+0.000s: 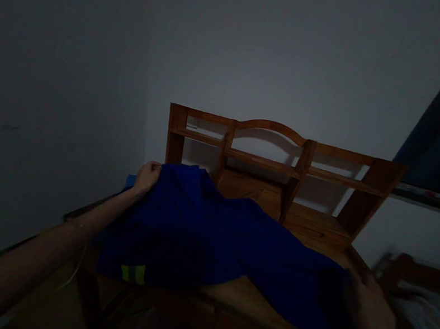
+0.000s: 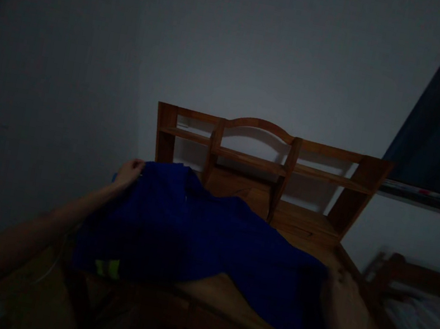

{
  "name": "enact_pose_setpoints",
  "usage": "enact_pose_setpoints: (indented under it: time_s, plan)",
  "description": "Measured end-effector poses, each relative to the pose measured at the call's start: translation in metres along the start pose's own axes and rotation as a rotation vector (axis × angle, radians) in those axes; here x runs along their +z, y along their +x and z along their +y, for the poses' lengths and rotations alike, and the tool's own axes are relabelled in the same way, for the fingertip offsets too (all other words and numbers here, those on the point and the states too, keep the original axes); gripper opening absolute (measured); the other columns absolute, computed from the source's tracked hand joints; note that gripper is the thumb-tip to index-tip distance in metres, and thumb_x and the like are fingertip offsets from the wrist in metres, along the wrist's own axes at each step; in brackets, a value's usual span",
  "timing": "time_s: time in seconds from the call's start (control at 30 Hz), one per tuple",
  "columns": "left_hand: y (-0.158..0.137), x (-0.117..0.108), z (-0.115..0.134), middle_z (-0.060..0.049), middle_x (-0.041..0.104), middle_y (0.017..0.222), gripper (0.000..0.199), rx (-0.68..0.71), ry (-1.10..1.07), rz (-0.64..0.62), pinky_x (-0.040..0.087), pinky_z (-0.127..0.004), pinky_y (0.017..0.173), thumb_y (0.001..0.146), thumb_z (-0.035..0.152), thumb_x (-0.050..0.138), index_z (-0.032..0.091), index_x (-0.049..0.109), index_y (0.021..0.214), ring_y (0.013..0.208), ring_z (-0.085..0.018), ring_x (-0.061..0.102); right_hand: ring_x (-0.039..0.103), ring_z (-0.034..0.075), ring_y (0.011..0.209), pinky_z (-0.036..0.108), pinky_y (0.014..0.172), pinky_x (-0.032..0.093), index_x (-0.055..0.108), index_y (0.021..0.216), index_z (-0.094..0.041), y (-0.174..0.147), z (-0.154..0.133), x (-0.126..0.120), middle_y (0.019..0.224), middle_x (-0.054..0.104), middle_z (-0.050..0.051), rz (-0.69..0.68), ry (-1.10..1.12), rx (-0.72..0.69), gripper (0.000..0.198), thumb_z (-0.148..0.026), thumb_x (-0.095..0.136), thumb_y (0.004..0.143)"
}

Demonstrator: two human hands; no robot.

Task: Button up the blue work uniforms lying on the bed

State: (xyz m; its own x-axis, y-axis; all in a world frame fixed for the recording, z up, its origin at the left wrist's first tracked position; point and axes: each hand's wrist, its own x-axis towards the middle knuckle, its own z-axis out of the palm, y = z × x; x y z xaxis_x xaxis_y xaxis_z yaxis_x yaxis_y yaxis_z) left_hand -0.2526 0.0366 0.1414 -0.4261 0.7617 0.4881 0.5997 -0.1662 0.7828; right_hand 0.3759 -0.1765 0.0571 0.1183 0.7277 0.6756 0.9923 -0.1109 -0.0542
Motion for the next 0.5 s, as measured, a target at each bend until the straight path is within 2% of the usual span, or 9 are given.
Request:
enact_pose_setpoints:
  time_s: [0.07,0.1,0.17,0.27,0.37,0.4,0.5]
  plan:
    - [-0.018,-0.010,0.003,-0.005,0.069,0.089,0.030,0.089,-0.081,-0.061,0.046,-0.026,0.073,0.079,0.035,0.052,0.014,0.063,0.097,0.080,-0.017,0.061,0.058,0.029,0.096,0.042,0.081,0.046,0.057,0.112,-0.016,0.004,-0.046,-0.004,0.113,0.057,0.016,-0.053,0.096,-0.072,0.038,-0.038,0.039,0.085]
    - [-0.029,-0.017,0.008,-0.005,0.069,0.088,0.032,0.136,-0.119,-0.081,0.047,-0.027,0.074,0.078,0.039,0.055,0.015,0.065,0.095,0.080,-0.017,0.062,0.058,0.028,0.097,0.041,0.084,0.046,0.056,0.113,-0.018,0.007,-0.074,-0.008,0.113,0.058,0.014,-0.076,0.195,-0.050,0.038,-0.041,0.041,0.086]
    - [-0.054,-0.033,0.022,-0.004,0.070,0.088,0.032,0.220,-0.157,-0.109,0.046,-0.027,0.078,0.074,0.044,0.060,0.017,0.068,0.090,0.081,-0.017,0.063,0.060,0.023,0.095,0.036,0.085,0.047,0.056,0.114,-0.022,0.017,-0.135,-0.017,0.110,0.061,0.009,-0.149,0.487,-0.047,0.039,-0.045,0.044,0.085]
    - [-0.092,-0.055,0.046,-0.002,0.070,0.088,0.029,0.313,-0.135,-0.148,0.045,-0.027,0.081,0.074,0.045,0.061,0.020,0.069,0.086,0.085,-0.018,0.062,0.061,0.019,0.093,0.031,0.082,0.049,0.058,0.112,-0.025,0.035,-0.222,-0.020,0.104,0.064,0.005,-0.333,0.907,-0.024,0.040,-0.051,0.049,0.083]
    - [-0.124,-0.073,0.058,-0.001,0.068,0.090,0.026,0.424,-0.074,-0.227,0.043,-0.027,0.083,0.079,0.044,0.057,0.021,0.066,0.085,0.087,-0.017,0.061,0.062,0.019,0.092,0.028,0.074,0.052,0.061,0.105,-0.018,0.053,-0.291,-0.005,0.104,0.064,0.008,-0.516,1.274,0.103,0.048,-0.058,0.045,0.083]
    - [-0.134,-0.078,0.058,-0.001,0.067,0.090,0.025,0.466,-0.055,-0.263,0.042,-0.028,0.083,0.080,0.044,0.055,0.021,0.065,0.085,0.087,-0.017,0.060,0.063,0.018,0.090,0.026,0.071,0.053,0.059,0.104,-0.016,0.057,-0.308,0.003,0.106,0.063,0.010,-0.596,1.365,0.189,0.052,-0.060,0.041,0.084]
    - [-0.162,-0.093,0.045,-0.001,0.064,0.089,0.023,0.507,-0.024,-0.368,0.042,-0.028,0.082,0.083,0.041,0.051,0.021,0.061,0.086,0.086,-0.017,0.058,0.065,0.013,0.072,0.023,0.058,0.054,0.046,0.119,-0.015,0.065,-0.345,0.029,0.105,0.062,0.012,-0.831,1.429,0.449,0.057,-0.059,0.045,0.083]
